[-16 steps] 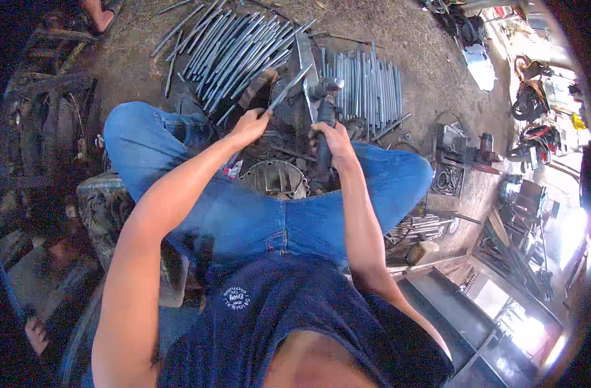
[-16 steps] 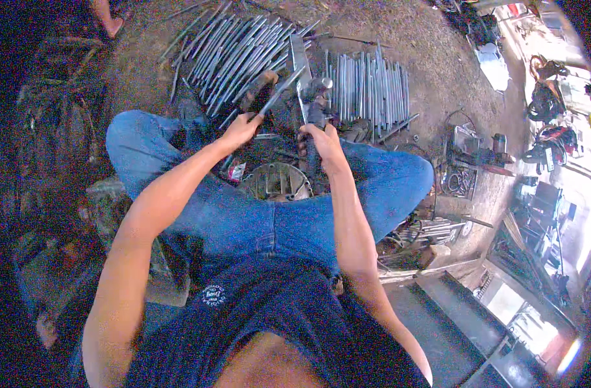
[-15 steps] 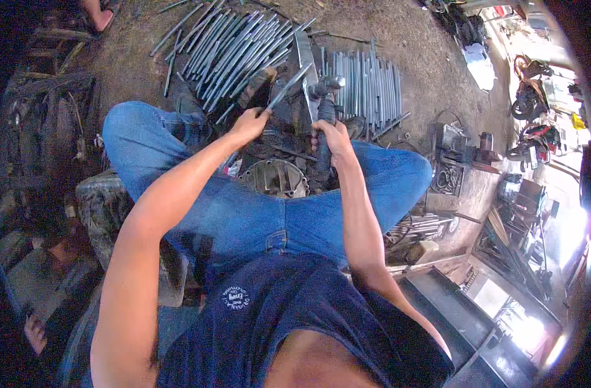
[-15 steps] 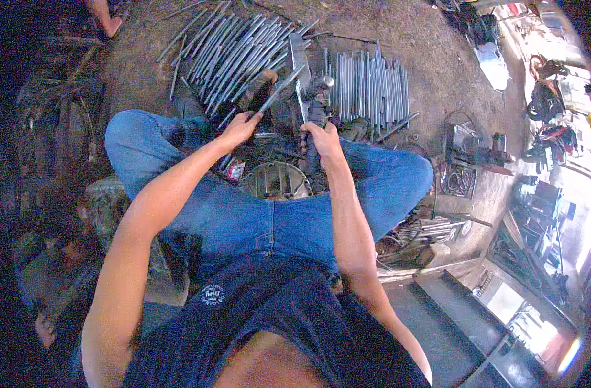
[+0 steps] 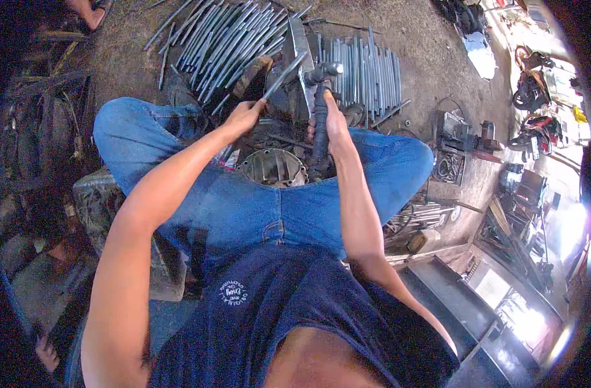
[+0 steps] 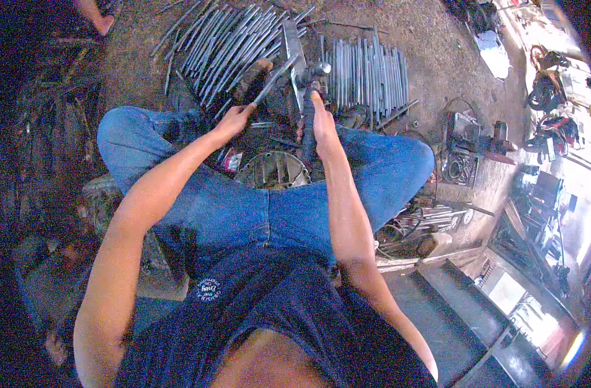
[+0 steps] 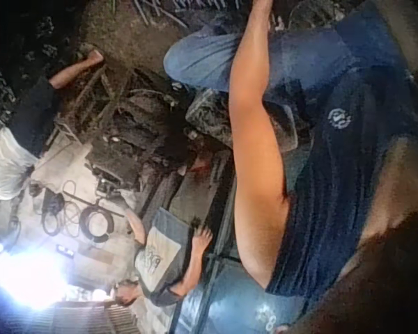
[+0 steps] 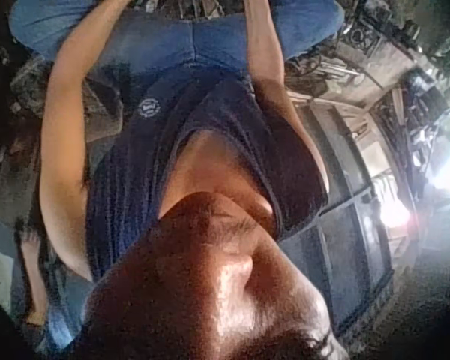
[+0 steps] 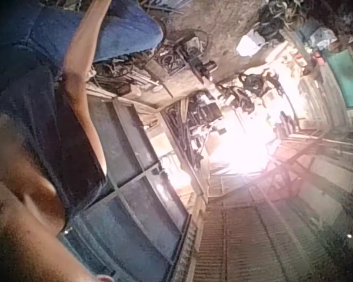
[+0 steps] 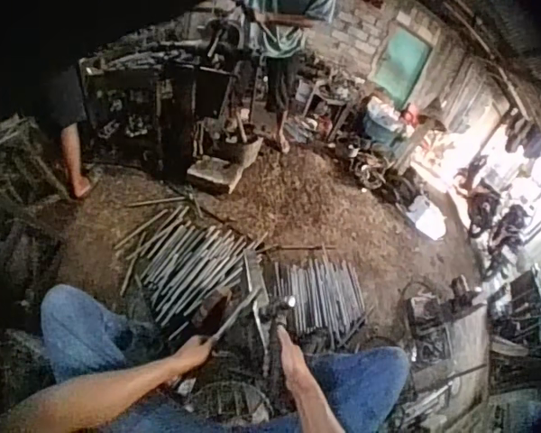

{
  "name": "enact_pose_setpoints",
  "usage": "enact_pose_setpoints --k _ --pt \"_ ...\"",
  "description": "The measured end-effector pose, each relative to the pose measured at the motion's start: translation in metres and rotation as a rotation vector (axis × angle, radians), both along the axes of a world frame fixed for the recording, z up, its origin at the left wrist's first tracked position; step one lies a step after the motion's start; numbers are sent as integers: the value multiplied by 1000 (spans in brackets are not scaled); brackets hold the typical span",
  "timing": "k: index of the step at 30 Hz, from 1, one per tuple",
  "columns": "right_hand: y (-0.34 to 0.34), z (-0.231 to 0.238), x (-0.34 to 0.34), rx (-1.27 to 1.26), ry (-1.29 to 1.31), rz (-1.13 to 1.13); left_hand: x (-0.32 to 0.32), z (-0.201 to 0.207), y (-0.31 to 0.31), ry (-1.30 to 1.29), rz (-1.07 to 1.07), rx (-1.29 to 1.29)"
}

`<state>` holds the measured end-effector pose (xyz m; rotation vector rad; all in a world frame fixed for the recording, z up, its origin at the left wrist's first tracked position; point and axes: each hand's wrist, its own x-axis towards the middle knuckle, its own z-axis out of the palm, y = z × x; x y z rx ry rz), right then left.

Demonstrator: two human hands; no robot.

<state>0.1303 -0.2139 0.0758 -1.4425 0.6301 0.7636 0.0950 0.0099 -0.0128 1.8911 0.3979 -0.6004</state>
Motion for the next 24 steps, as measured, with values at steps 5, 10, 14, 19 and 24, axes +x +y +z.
enact_pose_setpoints --k 5,10,14,19,24 --pt "12 4 -7 42 -82 -2 -5 -8 1 -49 69 -29" --pt "10 2 -4 148 -58 -44 -6 -16 5 -40 88 -85" --pt "4 -6 0 213 29 -115 -6 -8 4 -35 70 -112" --pt "14 -9 1 -22 -65 -43 -5 7 3 -85 16 -29" --pt "24 4 21 11 -102 -88 -7 5 5 -220 -18 105"
